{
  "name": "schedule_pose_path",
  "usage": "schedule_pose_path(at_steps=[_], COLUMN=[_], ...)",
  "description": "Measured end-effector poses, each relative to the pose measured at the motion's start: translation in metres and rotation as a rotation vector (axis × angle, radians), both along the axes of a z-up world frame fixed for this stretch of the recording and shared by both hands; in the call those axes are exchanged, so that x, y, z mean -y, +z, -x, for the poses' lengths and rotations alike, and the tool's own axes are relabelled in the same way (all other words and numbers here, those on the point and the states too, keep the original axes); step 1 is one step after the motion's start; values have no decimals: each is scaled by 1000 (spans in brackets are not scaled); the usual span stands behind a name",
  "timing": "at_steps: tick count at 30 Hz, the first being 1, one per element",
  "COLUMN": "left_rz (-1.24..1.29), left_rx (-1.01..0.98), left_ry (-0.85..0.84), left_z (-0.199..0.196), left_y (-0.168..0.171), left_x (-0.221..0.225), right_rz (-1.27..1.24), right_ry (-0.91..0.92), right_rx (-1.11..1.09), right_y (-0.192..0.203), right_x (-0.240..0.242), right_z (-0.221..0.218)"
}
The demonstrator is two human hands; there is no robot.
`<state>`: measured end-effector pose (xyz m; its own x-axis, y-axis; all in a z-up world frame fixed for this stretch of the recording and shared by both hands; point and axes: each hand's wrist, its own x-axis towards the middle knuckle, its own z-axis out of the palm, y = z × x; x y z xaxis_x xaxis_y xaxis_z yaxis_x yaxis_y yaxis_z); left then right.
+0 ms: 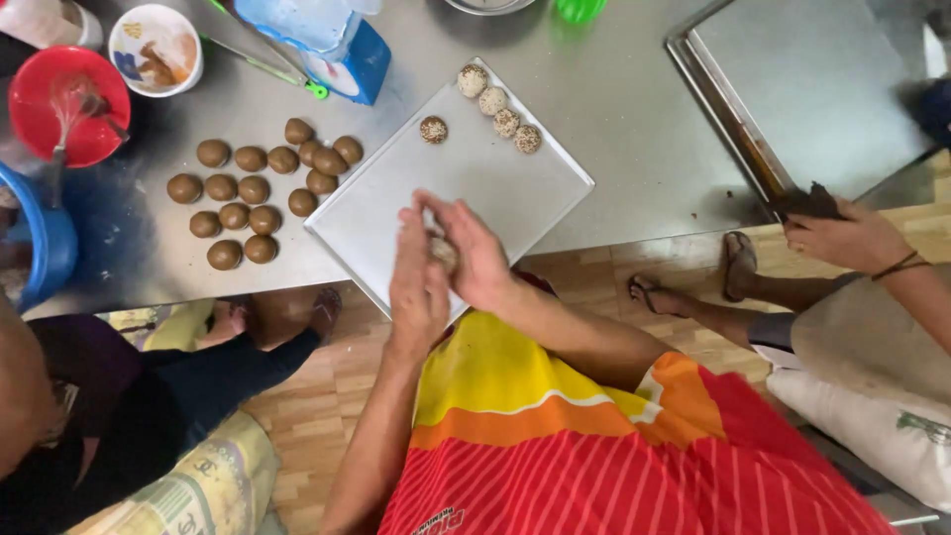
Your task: Coating small dough balls with seeds and arranging them on a baking tray in a production environment.
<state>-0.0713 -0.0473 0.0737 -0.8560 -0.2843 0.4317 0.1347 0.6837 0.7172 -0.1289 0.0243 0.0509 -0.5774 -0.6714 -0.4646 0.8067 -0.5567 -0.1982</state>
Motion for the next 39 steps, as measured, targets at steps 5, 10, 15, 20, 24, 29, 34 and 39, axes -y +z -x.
schedule_pose_path(at_steps=[5, 10, 15, 20, 24, 29, 34, 39], left_rz=[-43, 11, -30, -52, 87, 48, 78, 61], left_rx=[-123, -194, -174, -276, -219, -208, -294, 16], left_ry=[-77, -259, -275, -334, -386, -320, -529, -480], left_z=[-4, -19, -28, -21, -41, -26, -34, -40], left_y=[13, -32, 32, 45, 23, 68, 51, 73], left_x=[12, -2, 3, 13, 8, 19, 4, -6], right_rz=[-6, -53, -26, 149, -4, 103, 316, -82], right_ry=[78, -169, -242, -181, -226, -329, -80, -336], right_rx=[-56, -163, 49, -207, -394, -108, -316, -159], right_y=[-49, 50, 55, 47, 80, 84, 72, 96], right_x=[-7, -12, -6, -5, -15, -7, -31, -24], right_z=[-44, -11, -51, -82, -46, -65, -35, -56])
